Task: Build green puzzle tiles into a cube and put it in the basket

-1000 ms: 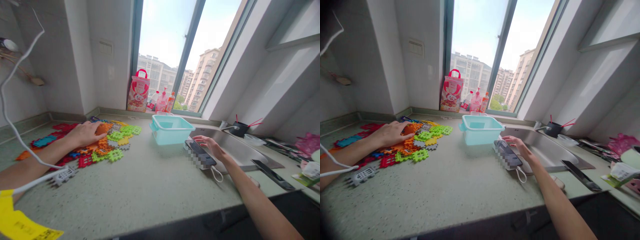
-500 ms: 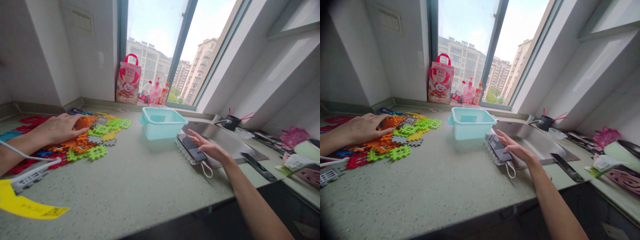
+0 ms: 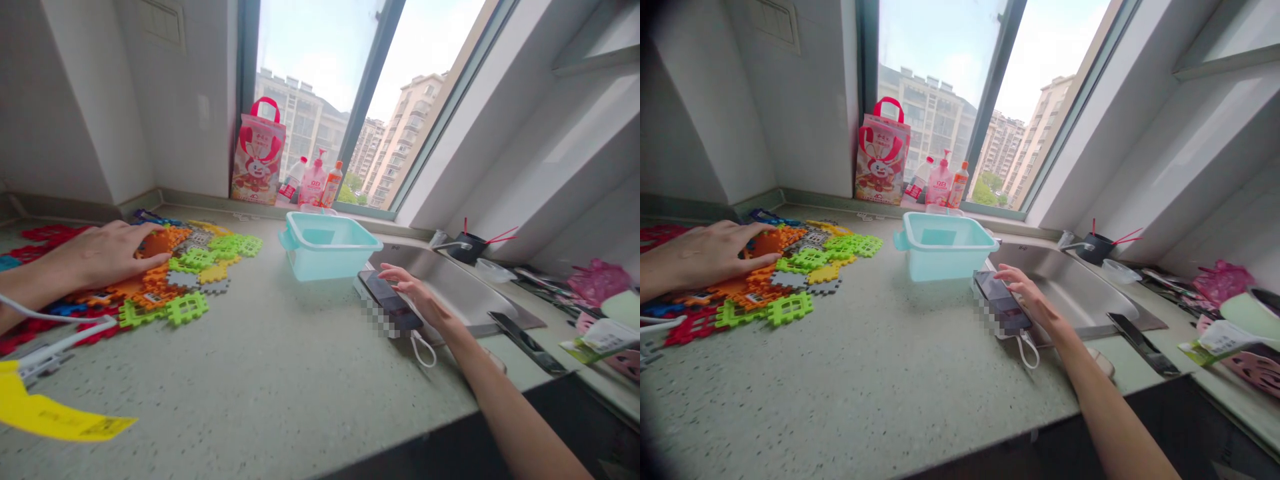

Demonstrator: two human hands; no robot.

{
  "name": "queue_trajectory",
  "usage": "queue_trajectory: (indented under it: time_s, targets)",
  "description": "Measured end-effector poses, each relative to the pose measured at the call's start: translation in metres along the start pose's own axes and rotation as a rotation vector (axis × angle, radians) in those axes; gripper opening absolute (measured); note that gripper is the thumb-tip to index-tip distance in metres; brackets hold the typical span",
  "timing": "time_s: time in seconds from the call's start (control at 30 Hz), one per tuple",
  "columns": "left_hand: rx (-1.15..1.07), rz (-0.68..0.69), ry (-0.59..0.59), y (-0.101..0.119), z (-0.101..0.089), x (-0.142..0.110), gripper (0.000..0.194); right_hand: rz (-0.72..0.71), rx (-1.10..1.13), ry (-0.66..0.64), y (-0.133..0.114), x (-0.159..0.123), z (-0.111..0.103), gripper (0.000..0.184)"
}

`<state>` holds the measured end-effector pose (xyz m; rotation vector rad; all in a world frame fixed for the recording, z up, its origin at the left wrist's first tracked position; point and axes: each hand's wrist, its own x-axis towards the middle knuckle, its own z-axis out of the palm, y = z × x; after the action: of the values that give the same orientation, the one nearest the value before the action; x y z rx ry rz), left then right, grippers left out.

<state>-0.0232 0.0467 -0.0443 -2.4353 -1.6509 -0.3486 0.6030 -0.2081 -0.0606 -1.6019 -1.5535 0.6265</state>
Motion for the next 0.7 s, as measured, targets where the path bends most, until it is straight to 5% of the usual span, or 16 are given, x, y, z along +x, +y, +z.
queue_trajectory:
  time_s: [0.3, 0.53, 0.7]
  targets:
    - [0.167, 0.047, -0.062, -0.001, -0.001, 0.001, 0.089, 0.016, -0.013, 0.02, -0.008, 0.0, 0.004, 0.038]
    - [0.158, 0.022, -0.054, 0.005, -0.005, -0.001, 0.093, -0.15, -0.091, 0.273, -0.012, -0.003, -0.002, 0.044]
    - [0.158, 0.025, -0.073, 0.004, -0.005, -0.001, 0.095, -0.157, -0.148, 0.29, -0.009, -0.004, -0.004, 0.04]
